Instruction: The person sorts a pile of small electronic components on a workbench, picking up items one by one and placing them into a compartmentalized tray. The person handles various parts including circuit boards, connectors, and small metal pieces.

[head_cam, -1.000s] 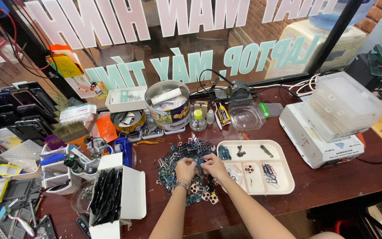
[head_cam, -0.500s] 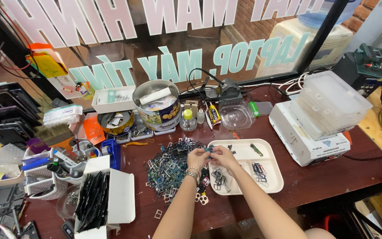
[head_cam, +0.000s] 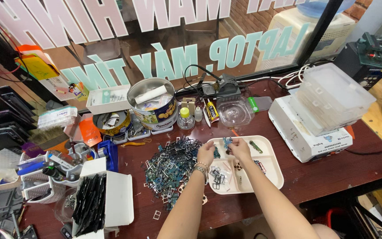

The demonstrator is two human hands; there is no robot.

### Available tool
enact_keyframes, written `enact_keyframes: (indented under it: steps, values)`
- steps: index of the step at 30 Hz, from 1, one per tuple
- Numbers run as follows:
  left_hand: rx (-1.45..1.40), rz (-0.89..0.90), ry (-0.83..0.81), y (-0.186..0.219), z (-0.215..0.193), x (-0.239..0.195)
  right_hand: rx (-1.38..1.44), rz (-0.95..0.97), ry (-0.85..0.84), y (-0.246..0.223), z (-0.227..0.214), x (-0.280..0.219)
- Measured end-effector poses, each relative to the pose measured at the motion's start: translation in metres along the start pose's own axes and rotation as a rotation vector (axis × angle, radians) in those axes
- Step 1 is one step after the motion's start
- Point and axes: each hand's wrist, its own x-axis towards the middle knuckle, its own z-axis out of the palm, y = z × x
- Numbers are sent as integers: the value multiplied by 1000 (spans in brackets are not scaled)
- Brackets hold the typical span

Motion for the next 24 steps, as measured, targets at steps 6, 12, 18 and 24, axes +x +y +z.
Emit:
enact_keyframes:
  steps: [6,12,18,24]
  values:
    - [-88,-138,27,-12,-12,-5,-246,12,23,-8,14,-13]
    - [-312,-267,-6,-12,-16,-12,-306,7,-8,-4,38,-17]
    - [-302,-273,-8,-10,-37,-18,-477,-306,63,6,52,-17]
    - [-246,-194,26,-13,-81,-18,-640,-386,15,-8,48,-34]
